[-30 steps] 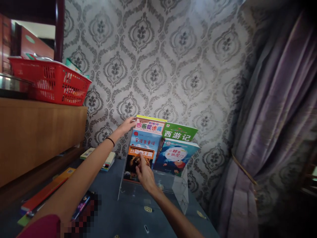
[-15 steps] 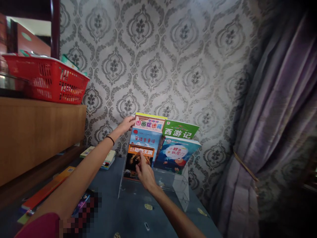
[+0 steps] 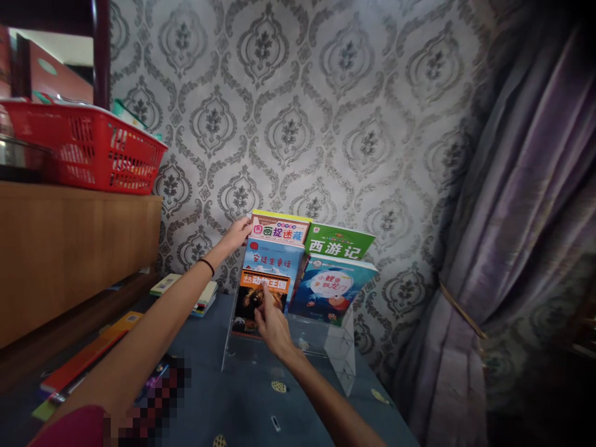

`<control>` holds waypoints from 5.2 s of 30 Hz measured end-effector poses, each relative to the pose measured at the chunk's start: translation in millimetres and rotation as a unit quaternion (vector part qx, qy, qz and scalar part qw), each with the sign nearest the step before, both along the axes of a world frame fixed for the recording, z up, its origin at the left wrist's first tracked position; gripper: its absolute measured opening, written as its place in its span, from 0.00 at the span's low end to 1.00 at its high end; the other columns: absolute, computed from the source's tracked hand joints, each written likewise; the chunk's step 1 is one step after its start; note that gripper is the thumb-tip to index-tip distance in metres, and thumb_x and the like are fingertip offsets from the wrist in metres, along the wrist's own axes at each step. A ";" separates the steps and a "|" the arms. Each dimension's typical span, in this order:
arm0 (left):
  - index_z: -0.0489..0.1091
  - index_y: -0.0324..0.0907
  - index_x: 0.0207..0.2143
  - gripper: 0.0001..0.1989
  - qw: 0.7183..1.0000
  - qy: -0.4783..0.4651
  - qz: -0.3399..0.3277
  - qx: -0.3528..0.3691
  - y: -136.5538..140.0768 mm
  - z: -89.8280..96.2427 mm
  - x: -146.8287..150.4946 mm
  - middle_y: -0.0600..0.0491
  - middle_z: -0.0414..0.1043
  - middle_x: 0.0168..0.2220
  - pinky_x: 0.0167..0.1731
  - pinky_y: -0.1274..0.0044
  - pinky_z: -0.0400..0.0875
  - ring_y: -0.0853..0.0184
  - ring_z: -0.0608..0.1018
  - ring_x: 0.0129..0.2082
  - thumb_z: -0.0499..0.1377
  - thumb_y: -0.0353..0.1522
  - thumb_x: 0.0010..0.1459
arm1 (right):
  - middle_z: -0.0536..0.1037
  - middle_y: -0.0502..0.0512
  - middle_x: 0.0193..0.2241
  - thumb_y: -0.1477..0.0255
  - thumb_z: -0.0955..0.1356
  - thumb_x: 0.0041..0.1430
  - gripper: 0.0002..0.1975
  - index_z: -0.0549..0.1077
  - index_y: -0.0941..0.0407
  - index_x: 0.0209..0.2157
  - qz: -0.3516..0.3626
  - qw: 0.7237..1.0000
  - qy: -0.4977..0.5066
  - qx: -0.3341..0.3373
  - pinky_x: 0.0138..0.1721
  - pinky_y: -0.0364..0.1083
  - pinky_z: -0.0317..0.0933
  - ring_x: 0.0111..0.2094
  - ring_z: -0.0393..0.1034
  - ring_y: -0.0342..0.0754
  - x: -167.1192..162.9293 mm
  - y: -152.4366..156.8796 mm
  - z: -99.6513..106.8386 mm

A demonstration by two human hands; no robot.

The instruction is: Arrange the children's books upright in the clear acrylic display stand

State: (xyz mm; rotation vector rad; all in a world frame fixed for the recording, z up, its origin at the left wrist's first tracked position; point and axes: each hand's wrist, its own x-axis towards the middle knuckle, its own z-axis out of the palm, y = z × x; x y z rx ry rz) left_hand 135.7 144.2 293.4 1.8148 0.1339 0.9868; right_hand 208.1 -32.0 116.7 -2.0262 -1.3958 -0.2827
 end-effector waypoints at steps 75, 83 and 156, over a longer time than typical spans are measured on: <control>0.69 0.44 0.40 0.08 0.891 0.263 0.246 0.278 -32.6 -128.4 -47.1 0.49 0.77 0.41 0.35 0.75 0.62 0.61 0.77 0.41 0.51 0.33 0.67 | 0.70 0.58 0.46 0.73 0.63 0.60 0.35 0.53 0.51 0.69 -0.136 0.989 0.018 0.050 0.48 0.50 0.64 0.48 0.69 0.55 7.3 -25.1 -12.1; 0.70 0.44 0.42 0.08 0.891 0.268 0.245 0.271 -29.8 -129.6 -47.6 0.47 0.77 0.42 0.40 0.73 0.65 0.59 0.77 0.42 0.51 0.33 0.66 | 0.67 0.63 0.48 0.73 0.65 0.58 0.33 0.60 0.52 0.66 -0.166 0.985 -0.032 0.033 0.49 0.55 0.61 0.49 0.64 0.60 4.0 -26.9 -6.4; 0.54 0.41 0.69 0.34 0.721 0.552 0.332 0.255 -36.8 -253.4 -314.4 0.38 0.49 0.71 0.63 0.46 0.51 0.47 0.51 0.71 0.47 0.49 0.67 | 0.75 0.62 0.51 0.69 0.63 0.64 0.21 0.71 0.54 0.57 0.235 0.969 0.070 -0.028 0.53 0.56 0.66 0.52 0.71 0.55 -95.3 -8.8 -100.1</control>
